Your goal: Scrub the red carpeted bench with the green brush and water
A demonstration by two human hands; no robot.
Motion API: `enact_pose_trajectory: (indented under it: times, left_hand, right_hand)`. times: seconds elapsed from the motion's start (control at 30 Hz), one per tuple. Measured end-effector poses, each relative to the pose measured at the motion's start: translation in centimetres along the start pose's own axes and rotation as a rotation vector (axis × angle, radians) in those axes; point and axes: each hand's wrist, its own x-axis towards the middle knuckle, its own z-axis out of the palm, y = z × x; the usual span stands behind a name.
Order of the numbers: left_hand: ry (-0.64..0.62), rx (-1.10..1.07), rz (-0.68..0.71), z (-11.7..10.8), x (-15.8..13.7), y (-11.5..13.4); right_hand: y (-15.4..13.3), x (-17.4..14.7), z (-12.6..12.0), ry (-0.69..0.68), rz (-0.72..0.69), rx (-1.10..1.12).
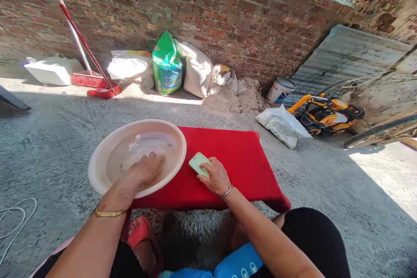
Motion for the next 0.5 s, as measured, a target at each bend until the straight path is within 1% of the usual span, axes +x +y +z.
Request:
enact_pose_trajectory:
  times: [0.07,0.13,0.17,0.23,0.3,0.33,0.37,0.4,0.43,0.5]
  left_hand:
    - [0.011,-0.007,0.008,0.1,0.2,-0.1]
    - [0.024,-0.014,0.010,0.4,0.5,-0.3]
    - [0.030,-0.021,0.005,0.6,0.7,-0.4]
    - [0.045,-0.045,0.005,0.8,1.0,-0.6]
    - [0.066,-0.064,0.012,1.0,1.1,-0.7]
    - [0.076,-0.067,0.015,1.1,1.2,-0.8]
    - [0.085,-0.065,0.018,1.2,1.3,-0.9]
    - [0.092,-0.057,0.020,1.3,1.4,-0.9]
    - [0.095,-0.046,0.019,1.4,1.5,-1.0]
    - [0.086,-0.026,0.023,1.6,1.6,-1.1]
  right_hand:
    - [3.5,-0.5,-1.5,-0.010,0.065,-0.012]
    - [8.4,-2.0,-3.8,0.016,0.203,-0.031]
    - [10.9,-3.2,-5.1,0.044,0.293,-0.057]
    - [15.6,-5.7,-7.7,0.105,0.544,-0.134]
    - [18.8,-7.8,-9.6,0.183,0.763,-0.208]
    - [19.6,-8.5,-10.1,0.219,0.827,-0.229]
    - [19.9,-8.9,-10.4,0.245,0.849,-0.234]
    - [19.6,-8.8,-10.3,0.260,0.829,-0.219]
    - [18.7,-8.4,-9.9,0.263,0.778,-0.189]
    - [15.6,-6.6,-8.3,0.249,0.615,-0.107]
